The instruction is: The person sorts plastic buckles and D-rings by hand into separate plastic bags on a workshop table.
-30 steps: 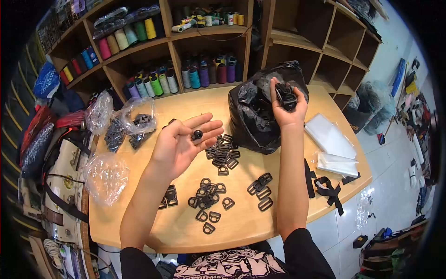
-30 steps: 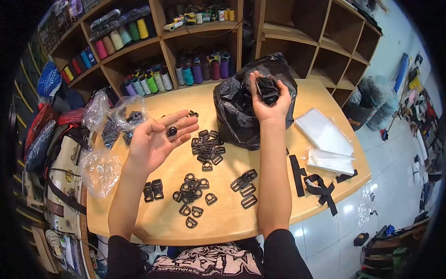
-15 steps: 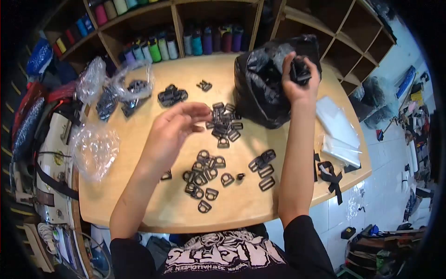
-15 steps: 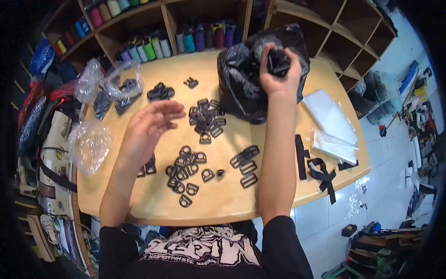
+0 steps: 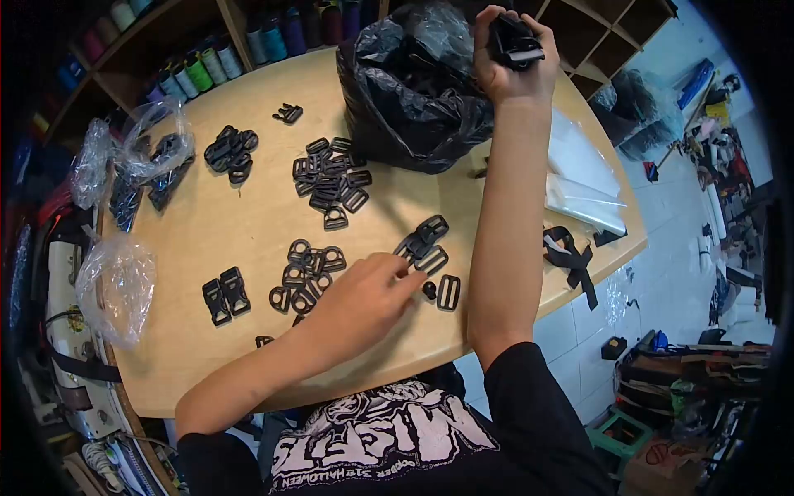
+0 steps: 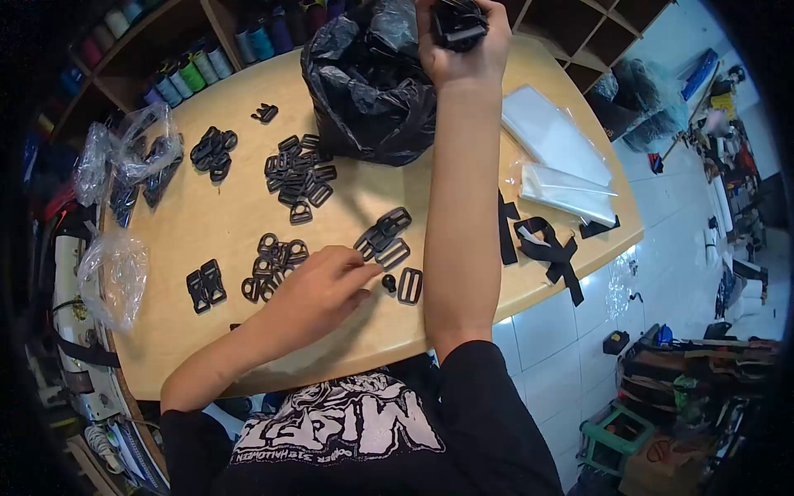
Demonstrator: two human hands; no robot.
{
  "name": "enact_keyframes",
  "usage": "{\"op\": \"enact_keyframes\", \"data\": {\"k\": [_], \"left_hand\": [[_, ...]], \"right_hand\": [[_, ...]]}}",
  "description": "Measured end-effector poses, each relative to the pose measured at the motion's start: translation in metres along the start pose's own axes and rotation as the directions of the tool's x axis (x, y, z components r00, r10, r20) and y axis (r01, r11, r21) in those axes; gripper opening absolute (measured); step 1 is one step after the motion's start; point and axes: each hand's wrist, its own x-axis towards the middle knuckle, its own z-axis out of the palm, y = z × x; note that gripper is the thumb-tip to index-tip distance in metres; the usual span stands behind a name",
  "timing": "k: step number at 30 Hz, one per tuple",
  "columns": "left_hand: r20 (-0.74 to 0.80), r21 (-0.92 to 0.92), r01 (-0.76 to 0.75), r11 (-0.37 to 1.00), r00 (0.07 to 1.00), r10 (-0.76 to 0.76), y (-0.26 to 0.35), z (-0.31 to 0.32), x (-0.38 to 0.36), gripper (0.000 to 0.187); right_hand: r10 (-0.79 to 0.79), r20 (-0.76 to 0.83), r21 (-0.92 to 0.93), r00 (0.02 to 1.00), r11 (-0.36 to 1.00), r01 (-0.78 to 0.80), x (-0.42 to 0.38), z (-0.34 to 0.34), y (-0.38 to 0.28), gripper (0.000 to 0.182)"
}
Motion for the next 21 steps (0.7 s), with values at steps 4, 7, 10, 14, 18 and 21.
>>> {"op": "enact_keyframes", "data": {"k": [4, 7, 10, 14, 18, 21], "left_hand": [[0.091, 0.127, -0.142, 0.982, 0.987, 0.131, 0.001, 0.01, 0.015, 0.037], [0.123, 0.174, -0.209, 0.962, 0.974, 0.189, -0.005, 0.01, 0.017, 0.037], [-0.067, 0.047, -0.132, 0.99, 0.989, 0.135, -0.007, -0.004, 0.014, 0.034], [-0.049, -0.391, 0.293, 0.873, 0.94, -0.338, -0.009, -0.052, 0.005, 0.029], [-0.081, -0.673, 0.272, 0.688, 0.897, -0.434, 0.001, -0.067, -0.012, 0.031], [-0.14, -0.744, 0.17, 0.646, 0.906, -0.4, 0.012, -0.069, -0.017, 0.03]], "right_hand": [[-0.056, -0.006, -0.06, 0.998, 0.997, 0.055, -0.002, 0.003, 0.005, 0.012], [-0.033, -0.025, -0.048, 0.999, 0.998, 0.032, -0.003, 0.005, 0.008, 0.011], [0.019, -0.045, -0.001, 0.999, 1.0, -0.019, -0.002, 0.003, 0.004, 0.008], [0.073, -0.024, 0.066, 0.997, 0.995, -0.071, 0.002, -0.002, 0.001, 0.011], [0.099, 0.009, -0.011, 0.995, 0.995, -0.098, 0.003, -0.004, 0.003, 0.012], [0.115, -0.025, 0.011, 0.993, 0.993, -0.114, 0.002, -0.005, 0.005, 0.013]]}}
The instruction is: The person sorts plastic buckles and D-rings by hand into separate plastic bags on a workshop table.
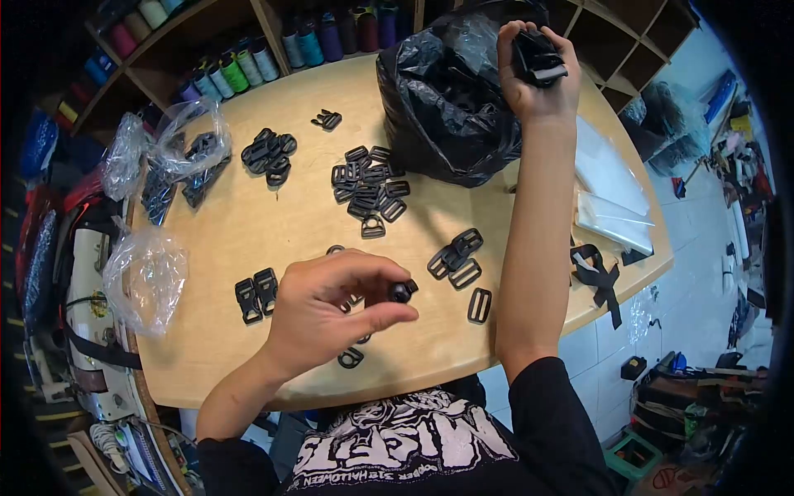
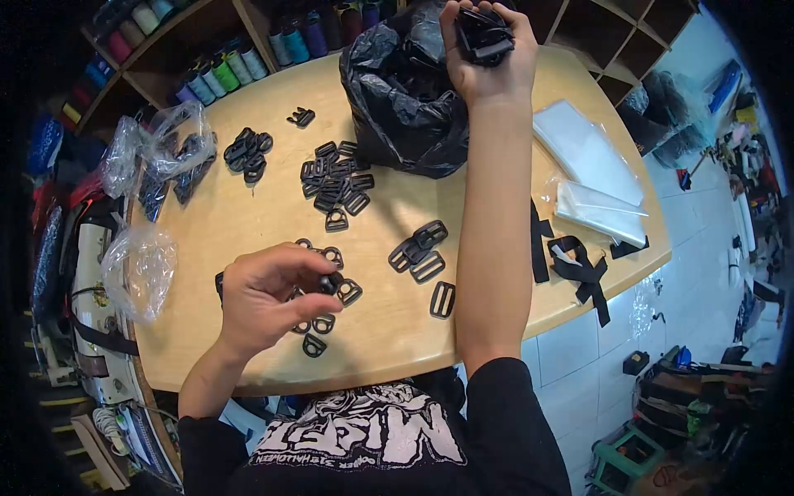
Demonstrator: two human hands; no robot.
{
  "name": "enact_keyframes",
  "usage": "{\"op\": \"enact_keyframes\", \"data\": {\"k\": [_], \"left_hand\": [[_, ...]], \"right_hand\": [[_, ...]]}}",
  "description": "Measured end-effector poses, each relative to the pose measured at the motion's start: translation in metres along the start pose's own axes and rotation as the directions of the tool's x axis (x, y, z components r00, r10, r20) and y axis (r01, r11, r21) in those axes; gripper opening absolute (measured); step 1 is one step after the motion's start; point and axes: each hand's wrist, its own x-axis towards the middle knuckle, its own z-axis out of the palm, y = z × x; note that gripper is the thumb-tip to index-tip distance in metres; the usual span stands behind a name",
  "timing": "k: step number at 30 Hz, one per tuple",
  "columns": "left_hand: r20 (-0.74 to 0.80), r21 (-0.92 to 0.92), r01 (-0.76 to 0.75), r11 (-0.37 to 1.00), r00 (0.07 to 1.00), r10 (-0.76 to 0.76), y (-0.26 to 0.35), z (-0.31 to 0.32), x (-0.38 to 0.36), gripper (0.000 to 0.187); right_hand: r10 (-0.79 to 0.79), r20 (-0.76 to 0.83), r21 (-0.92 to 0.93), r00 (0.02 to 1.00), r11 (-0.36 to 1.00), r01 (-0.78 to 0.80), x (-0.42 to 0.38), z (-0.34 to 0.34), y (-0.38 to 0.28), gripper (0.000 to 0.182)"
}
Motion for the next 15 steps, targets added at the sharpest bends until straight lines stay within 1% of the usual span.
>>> {"op": "enact_keyframes", "data": {"k": [1, 2, 4, 7, 8, 10, 11, 13, 14, 15], "left_hand": [[0.016, -0.109, 0.066, 0.992, 0.998, -0.065, 0.005, 0.0, -0.003, 0.034], [0.012, -0.115, 0.063, 0.991, 0.998, -0.062, 0.007, 0.0, -0.004, 0.034], [0.064, -0.212, 0.129, 0.969, 0.991, -0.118, 0.01, -0.001, -0.006, 0.034], [0.052, -0.239, 0.109, 0.965, 0.994, -0.1, 0.013, -0.001, -0.009, 0.039], [0.048, -0.241, 0.108, 0.965, 0.994, -0.099, 0.014, -0.001, -0.009, 0.039], [0.059, -0.195, 0.077, 0.978, 0.996, -0.067, 0.015, -0.002, -0.01, 0.039], [0.056, -0.197, 0.077, 0.977, 0.996, -0.067, 0.014, -0.003, -0.01, 0.039], [0.075, -0.076, -0.001, 0.997, 0.997, 0.007, 0.013, -0.005, -0.009, 0.037], [0.072, -0.075, -0.003, 0.997, 0.997, 0.008, 0.015, -0.006, -0.008, 0.037], [0.045, -0.03, 0.034, 0.999, 0.998, -0.033, 0.018, -0.008, -0.008, 0.035]], "right_hand": [[0.01, 0.005, -0.004, 1.0, 1.0, -0.01, 0.001, 0.0, 0.001, 0.014], [0.015, 0.006, -0.01, 1.0, 1.0, -0.014, 0.0, -0.001, 0.001, 0.014], [0.021, 0.004, 0.008, 1.0, 1.0, -0.021, -0.001, 0.0, 0.004, 0.014], [0.021, 0.022, 0.003, 1.0, 1.0, -0.021, -0.005, 0.002, 0.011, 0.015], [0.025, 0.023, 0.002, 0.999, 1.0, -0.025, -0.005, 0.004, 0.012, 0.015], [0.035, -0.082, -0.038, 0.996, 0.999, -0.038, -0.004, 0.007, 0.012, 0.011], [0.038, -0.082, -0.039, 0.996, 0.998, -0.041, -0.004, 0.007, 0.013, 0.011], [0.049, -0.076, -0.035, 0.996, 0.998, -0.051, -0.003, 0.005, 0.013, 0.012], [0.052, -0.074, -0.035, 0.996, 0.998, -0.054, -0.002, 0.004, 0.013, 0.012], [0.046, -0.087, -0.042, 0.995, 0.998, -0.049, -0.003, 0.004, 0.013, 0.012]]}}
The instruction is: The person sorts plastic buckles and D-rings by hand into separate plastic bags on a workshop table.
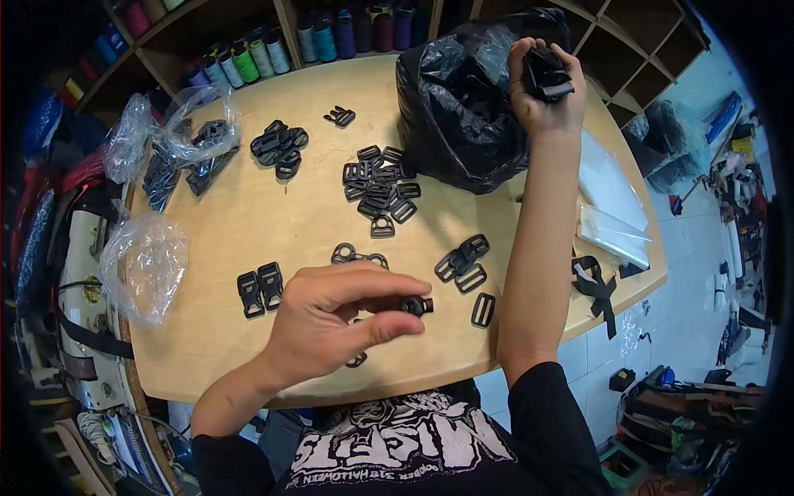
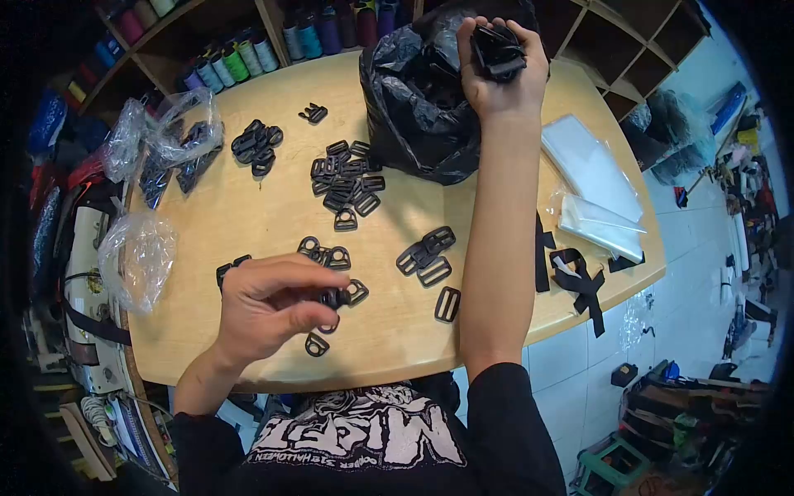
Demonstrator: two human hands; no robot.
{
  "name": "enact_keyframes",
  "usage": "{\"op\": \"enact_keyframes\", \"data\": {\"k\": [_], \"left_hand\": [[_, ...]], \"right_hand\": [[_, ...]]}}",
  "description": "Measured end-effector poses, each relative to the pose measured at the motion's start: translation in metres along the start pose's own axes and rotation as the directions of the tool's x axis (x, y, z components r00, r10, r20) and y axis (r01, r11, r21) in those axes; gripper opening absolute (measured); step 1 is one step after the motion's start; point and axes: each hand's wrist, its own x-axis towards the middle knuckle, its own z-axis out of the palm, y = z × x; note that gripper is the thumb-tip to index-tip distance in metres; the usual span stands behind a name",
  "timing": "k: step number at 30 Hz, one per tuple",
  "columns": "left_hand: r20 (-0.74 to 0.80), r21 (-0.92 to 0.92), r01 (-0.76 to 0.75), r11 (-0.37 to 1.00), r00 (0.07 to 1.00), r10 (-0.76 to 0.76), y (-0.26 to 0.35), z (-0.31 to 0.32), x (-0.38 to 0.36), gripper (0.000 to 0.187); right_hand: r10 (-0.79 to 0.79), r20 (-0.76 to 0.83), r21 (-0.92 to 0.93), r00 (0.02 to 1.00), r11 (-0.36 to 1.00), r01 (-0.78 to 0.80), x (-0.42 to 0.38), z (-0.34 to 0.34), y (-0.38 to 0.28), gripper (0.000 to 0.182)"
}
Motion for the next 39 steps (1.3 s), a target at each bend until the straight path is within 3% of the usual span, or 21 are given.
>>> {"op": "enact_keyframes", "data": {"k": [3, 5, 8, 10, 11, 14, 17, 18, 21, 25, 27, 31, 33, 35, 37, 38, 39], "left_hand": [[-0.026, 0.153, 0.016, 0.988, 1.0, -0.012, 0.004, -0.021, 0.007, 0.031], [-0.163, 0.358, 0.061, 0.932, 0.987, -0.002, -0.008, -0.045, 0.016, 0.031], [-0.223, 0.336, 0.13, 0.933, 0.973, -0.055, -0.039, -0.094, 0.031, 0.031], [-0.393, 0.351, 0.363, 0.863, 0.894, -0.216, -0.052, -0.116, 0.038, 0.03], [-0.394, 0.356, 0.361, 0.862, 0.894, -0.212, -0.059, -0.121, 0.04, 0.03], [-0.353, 0.603, 0.308, 0.736, 0.93, -0.099, -0.068, -0.126, 0.047, 0.026], [-0.307, 0.649, 0.363, 0.669, 0.929, -0.206, -0.067, -0.125, 0.049, 0.023], [-0.282, 0.665, 0.3, 0.684, 0.949, -0.142, -0.072, -0.127, 0.048, 0.022], [-0.253, 0.709, 0.285, 0.644, 0.957, -0.145, -0.074, -0.13, 0.042, 0.025], [-0.281, 0.649, 0.309, 0.695, 0.947, -0.158, -0.071, -0.131, 0.041, 0.028], [-0.31, 0.581, 0.391, 0.714, 0.917, -0.25, -0.066, -0.134, 0.045, 0.03], [-0.367, 0.609, 0.347, 0.713, 0.92, -0.135, -0.065, -0.149, 0.056, 0.028], [-0.421, 0.865, 0.296, 0.405, 0.868, 0.264, -0.064, -0.161, 0.068, 0.025], [-0.419, 0.877, 0.333, 0.347, 0.884, 0.21, -0.067, -0.176, 0.076, 0.035], [-0.397, 0.88, 0.309, 0.361, 0.895, 0.203, -0.07, -0.175, 0.085, 0.056], [-0.432, 0.845, 0.359, 0.397, 0.895, 0.111, -0.072, -0.172, 0.085, 0.071], [-0.424, 0.847, 0.344, 0.405, 0.897, 0.124, -0.073, -0.168, 0.086, 0.071]], "right_hand": [[0.014, 0.0, 0.008, 1.0, 1.0, -0.014, 0.001, -0.001, 0.001, 0.012], [0.032, 0.009, 0.023, 0.999, 0.999, -0.032, 0.0, -0.001, 0.001, 0.012], [-0.003, -0.023, -0.006, 1.0, 1.0, 0.003, 0.0, 0.0, 0.003, 0.012], [-0.021, -0.034, -0.013, 0.999, 1.0, 0.021, 0.0, 0.0, 0.005, 0.012], [-0.037, -0.053, -0.028, 0.998, 0.999, 0.035, 0.0, -0.001, 0.005, 0.012], [-0.068, -0.084, -0.075, 0.994, 0.995, 0.062, -0.003, 0.002, 0.008, 0.012], [-0.063, -0.085, -0.067, 0.994, 0.996, 0.057, -0.001, -0.001, 0.006, 0.012], [-0.063, -0.085, -0.067, 0.994, 0.996, 0.057, -0.001, -0.001, 0.006, 0.012], [-0.049, -0.088, -0.061, 0.995, 0.997, 0.044, -0.001, -0.001, 0.005, 0.013], [-0.027, -0.07, -0.077, 0.997, 0.997, 0.022, -0.001, -0.002, 0.011, 0.013], [-0.018, -0.047, -0.093, 0.999, 0.996, 0.014, -0.002, -0.001, 0.013, 0.012], [-0.032, -0.075, -0.09, 0.997, 0.996, 0.025, -0.004, 0.001, 0.015, 0.014], [-0.029, -0.07, -0.089, 0.997, 0.996, 0.022, -0.003, 0.001, 0.015, 0.014], [-0.009, -0.079, -0.064, 0.997, 0.998, 0.004, -0.004, 0.003, 0.015, 0.014], [0.067, -0.039, -0.036, 0.997, 0.997, -0.068, -0.01, 0.014, 0.019, 0.014], [0.143, -0.004, -0.012, 0.99, 0.99, -0.143, -0.014, 0.019, 0.021, 0.013], [0.118, -0.025, -0.061, 0.993, 0.991, -0.119, -0.019, 0.028, 0.03, 0.014]]}}
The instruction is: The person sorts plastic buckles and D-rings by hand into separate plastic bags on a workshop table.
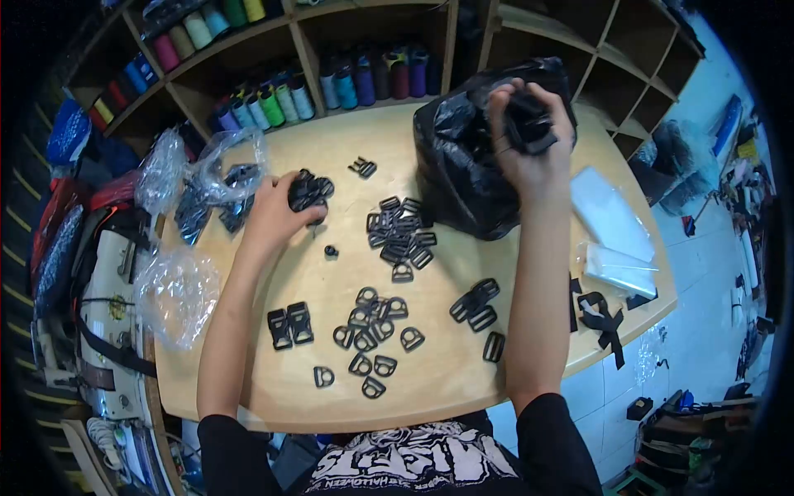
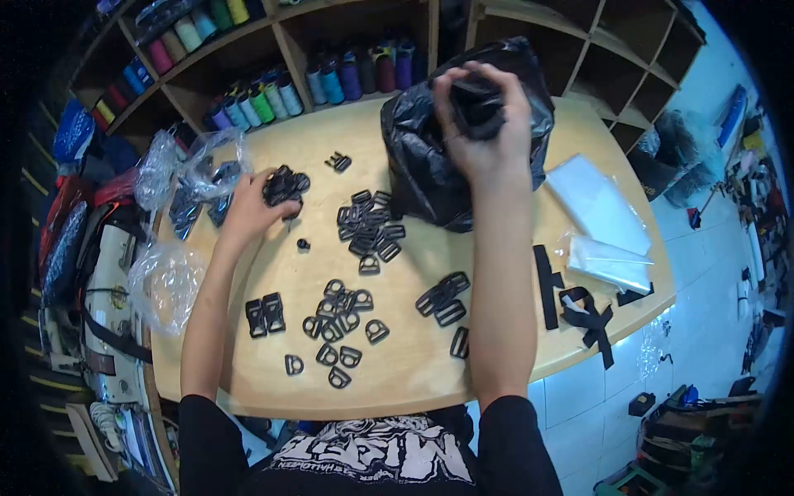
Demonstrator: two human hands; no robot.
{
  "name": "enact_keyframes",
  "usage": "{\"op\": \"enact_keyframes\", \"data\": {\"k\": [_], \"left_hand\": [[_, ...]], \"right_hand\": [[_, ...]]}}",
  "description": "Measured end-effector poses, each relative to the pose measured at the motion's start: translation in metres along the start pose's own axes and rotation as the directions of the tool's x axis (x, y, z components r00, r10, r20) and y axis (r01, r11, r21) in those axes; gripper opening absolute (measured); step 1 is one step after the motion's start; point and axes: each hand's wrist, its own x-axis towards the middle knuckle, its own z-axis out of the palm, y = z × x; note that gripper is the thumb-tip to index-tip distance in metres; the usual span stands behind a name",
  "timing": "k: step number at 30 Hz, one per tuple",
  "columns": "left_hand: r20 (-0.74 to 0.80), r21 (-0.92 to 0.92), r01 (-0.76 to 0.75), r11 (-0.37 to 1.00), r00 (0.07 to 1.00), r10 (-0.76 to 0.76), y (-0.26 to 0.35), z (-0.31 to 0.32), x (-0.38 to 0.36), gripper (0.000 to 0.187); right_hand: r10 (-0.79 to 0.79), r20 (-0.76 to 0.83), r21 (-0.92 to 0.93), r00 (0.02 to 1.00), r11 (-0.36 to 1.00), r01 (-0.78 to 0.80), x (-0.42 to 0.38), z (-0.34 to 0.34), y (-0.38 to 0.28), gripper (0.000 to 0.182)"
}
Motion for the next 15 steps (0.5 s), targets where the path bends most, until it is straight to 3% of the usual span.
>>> {"op": "enact_keyframes", "data": {"k": [2, 4, 6, 8, 10, 11, 12, 13, 14, 15], "left_hand": [[0.017, 0.117, -0.003, 0.993, 1.0, 0.001, 0.002, 0.01, 0.0, 0.075], [0.017, 0.066, -0.032, 0.997, 0.999, 0.031, -0.005, 0.014, 0.006, 0.073], [-0.003, 0.077, 0.0, 0.997, 1.0, 0.0, -0.005, 0.013, 0.008, 0.069], [-0.071, 0.049, -0.064, 0.997, 0.995, 0.067, -0.004, 0.013, 0.003, 0.062], [-0.198, -0.149, -0.189, 0.971, 0.967, 0.158, 0.013, 0.006, -0.005, 0.056], [-0.134, -0.318, -0.11, 0.942, 0.988, 0.07, 0.025, -0.002, -0.01, 0.049], [-0.141, -0.319, -0.097, 0.943, 0.989, 0.054, 0.035, -0.001, -0.017, 0.049], [0.038, -0.813, 0.079, 0.577, 0.996, -0.081, 0.043, 0.003, -0.029, 0.049], [0.248, -0.969, 0.247, -0.024, 0.964, -0.094, 0.054, 0.005, -0.041, 0.051], [0.395, -0.911, 0.371, -0.178, 0.91, -0.126, 0.076, -0.004, -0.052, 0.053]], "right_hand": [[0.032, 0.003, -0.039, 0.999, 0.999, -0.032, -0.012, 0.017, 0.023, 0.015], [0.06, -0.016, -0.104, 0.998, 0.993, -0.062, -0.021, 0.025, 0.044, 0.017], [0.171, -0.031, -0.045, 0.985, 0.984, -0.172, -0.024, 0.028, 0.06, 0.018], [0.253, -0.033, -0.01, 0.967, 0.967, -0.253, -0.028, 0.029, 0.074, 0.02], [0.227, -0.063, -0.125, 0.972, 0.964, -0.233, -0.036, 0.033, 0.089, 0.019], [0.206, -0.085, -0.18, 0.975, 0.959, -0.218, -0.039, 0.034, 0.098, 0.019], [0.187, -0.105, -0.233, 0.977, 0.95, -0.207, -0.041, 0.035, 0.108, 0.02], [0.176, -0.133, -0.292, 0.975, 0.934, -0.208, -0.045, 0.035, 0.119, 0.019], [0.202, -0.139, -0.295, 0.97, 0.926, -0.235, -0.045, 0.033, 0.13, 0.019], [0.173, -0.106, -0.376, 0.979, 0.905, -0.201, -0.044, 0.029, 0.143, 0.02]]}}
